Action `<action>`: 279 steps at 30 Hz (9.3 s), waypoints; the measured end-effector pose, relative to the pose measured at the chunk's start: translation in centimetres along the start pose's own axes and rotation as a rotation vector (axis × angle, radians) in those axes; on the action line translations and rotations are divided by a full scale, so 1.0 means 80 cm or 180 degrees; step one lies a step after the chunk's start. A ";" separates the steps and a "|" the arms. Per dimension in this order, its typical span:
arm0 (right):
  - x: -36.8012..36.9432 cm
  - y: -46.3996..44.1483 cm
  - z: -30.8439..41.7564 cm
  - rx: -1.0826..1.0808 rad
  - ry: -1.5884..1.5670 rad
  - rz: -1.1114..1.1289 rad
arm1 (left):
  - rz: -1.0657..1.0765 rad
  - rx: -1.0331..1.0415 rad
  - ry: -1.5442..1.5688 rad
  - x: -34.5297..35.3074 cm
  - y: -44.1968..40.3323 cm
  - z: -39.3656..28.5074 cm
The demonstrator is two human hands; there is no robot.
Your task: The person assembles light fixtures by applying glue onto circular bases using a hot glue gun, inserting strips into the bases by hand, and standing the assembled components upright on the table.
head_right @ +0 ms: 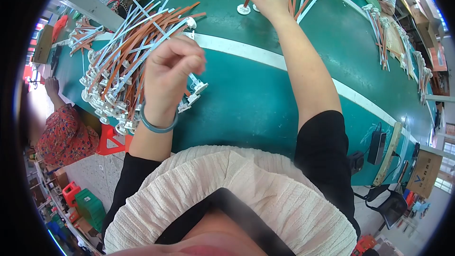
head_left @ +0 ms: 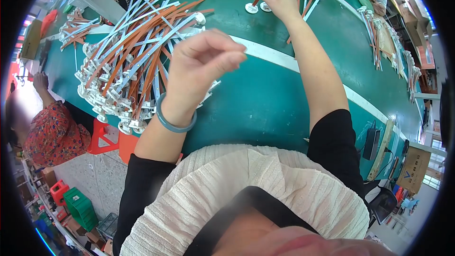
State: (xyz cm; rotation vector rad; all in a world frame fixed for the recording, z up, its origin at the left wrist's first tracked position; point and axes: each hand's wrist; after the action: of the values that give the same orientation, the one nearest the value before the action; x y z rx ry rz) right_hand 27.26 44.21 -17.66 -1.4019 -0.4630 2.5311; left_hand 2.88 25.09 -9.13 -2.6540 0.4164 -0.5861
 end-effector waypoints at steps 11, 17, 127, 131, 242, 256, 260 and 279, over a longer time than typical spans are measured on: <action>0.012 0.004 0.012 -0.0121 0.0538 -0.0124 | 0.0754 -0.0552 -0.0312 0.025 0.039 0.034; 0.019 0.007 0.004 -0.0028 0.0324 -0.0111 | 0.0835 -0.0803 -0.0209 0.024 0.042 0.035; -0.160 0.543 0.094 0.1732 -0.2149 0.0128 | 0.1840 0.1009 -0.2409 0.069 0.136 0.078; -0.161 0.543 0.095 0.1708 -0.2127 0.0080 | 0.1869 0.1016 -0.2506 0.071 0.134 0.073; -0.181 0.552 0.026 0.1698 -0.5527 -0.0458 | 0.0457 0.1118 -0.3887 -0.043 -0.131 0.135; -0.182 0.548 0.023 0.2001 -0.5209 -0.0442 | 0.0445 0.0431 -0.4519 -0.115 -0.261 0.229; -0.178 0.548 0.017 0.1908 -0.5366 -0.0513 | 0.0431 0.0921 -0.4245 -0.111 -0.247 0.227; -0.174 0.547 0.015 0.1677 -0.5226 -0.0444 | 0.1317 -0.1386 -0.6503 -0.256 -0.102 -0.109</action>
State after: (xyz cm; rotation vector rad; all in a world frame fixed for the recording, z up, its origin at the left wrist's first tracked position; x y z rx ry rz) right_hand 32.15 -1.22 -22.33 1.0120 -0.0239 2.7231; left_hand -17.23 37.00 -5.22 -1.9201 0.3189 2.2445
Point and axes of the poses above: each hand's wrist, its own y-axis away from the middle knuckle, its own x-axis out of the palm, z = x × y, and after that the axes turned 8 degrees about x, right-handed
